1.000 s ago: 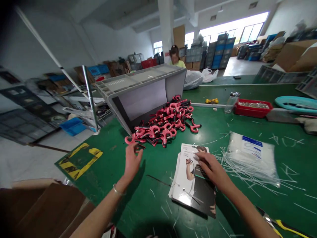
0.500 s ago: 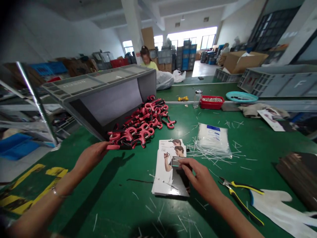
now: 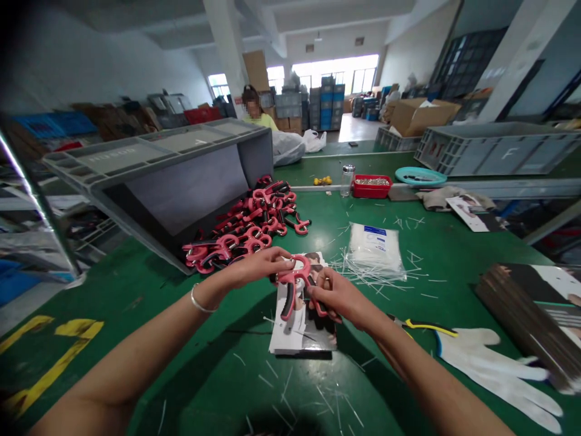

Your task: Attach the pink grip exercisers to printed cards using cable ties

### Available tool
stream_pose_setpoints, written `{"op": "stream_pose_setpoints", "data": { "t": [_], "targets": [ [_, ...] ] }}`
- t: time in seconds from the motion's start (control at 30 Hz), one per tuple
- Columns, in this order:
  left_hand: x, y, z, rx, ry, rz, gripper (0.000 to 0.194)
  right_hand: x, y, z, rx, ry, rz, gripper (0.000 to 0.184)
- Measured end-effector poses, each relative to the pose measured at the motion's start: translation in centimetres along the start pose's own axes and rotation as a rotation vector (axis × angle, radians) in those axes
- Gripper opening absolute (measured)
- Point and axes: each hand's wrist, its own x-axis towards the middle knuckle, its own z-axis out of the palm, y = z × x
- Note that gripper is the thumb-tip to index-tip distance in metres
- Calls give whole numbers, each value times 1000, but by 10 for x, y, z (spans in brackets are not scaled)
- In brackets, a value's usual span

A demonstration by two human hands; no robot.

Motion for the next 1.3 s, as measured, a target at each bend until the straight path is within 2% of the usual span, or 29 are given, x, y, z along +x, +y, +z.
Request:
{"op": "stream_pose_setpoints", "data": {
  "t": [0.07, 0.13, 0.2, 0.27, 0.37, 0.53, 0.57, 0.63, 0.7, 0.8, 0.93, 1.03, 1.13, 1.3],
  "targets": [
    [-2, -19, 2, -119, -37, 58, 37, 4, 12, -2, 79, 4, 21, 39],
    [-8, -38, 8, -90, 8, 141, 29, 6, 21, 1, 62, -22, 54, 39],
    [-16, -52, 16, -12, 68, 191, 24, 6, 28, 7, -50, -29, 71, 36],
    [-24, -62, 25, 65, 97, 206, 22, 4, 32, 12, -236, 35, 32, 32],
    [-32, -69, 35, 161, 113, 211, 20, -4, 36, 14, -511, 157, -40, 31],
    [-35, -72, 36, 157, 70, 261, 22, -42, 53, 17, -672, 356, 51, 34],
    [-33, -71, 36, 153, 82, 270, 24, -52, 60, 20, -689, 390, 31, 40],
    [-24, -71, 35, 164, 129, 286, 29, -70, 73, 29, -778, 429, -102, 56],
    [-9, -69, 36, 195, 139, 320, 31, -78, 83, 37, -867, 421, -224, 58],
    [14, -68, 40, 230, 94, 360, 29, -72, 85, 41, -860, 402, -287, 43],
    [26, -67, 44, 145, 133, 320, 21, -50, 64, 34, -836, 411, -343, 36],
    [18, -65, 45, 61, 164, 328, 15, -33, 50, 32, -852, 391, -416, 23],
    [5, -60, 47, 98, 226, 343, 10, -17, 46, 35, -841, 346, -447, 13],
    [-12, -53, 58, 181, 269, 295, 22, -8, 48, 38, -804, 338, -445, 14]
  ]
}}
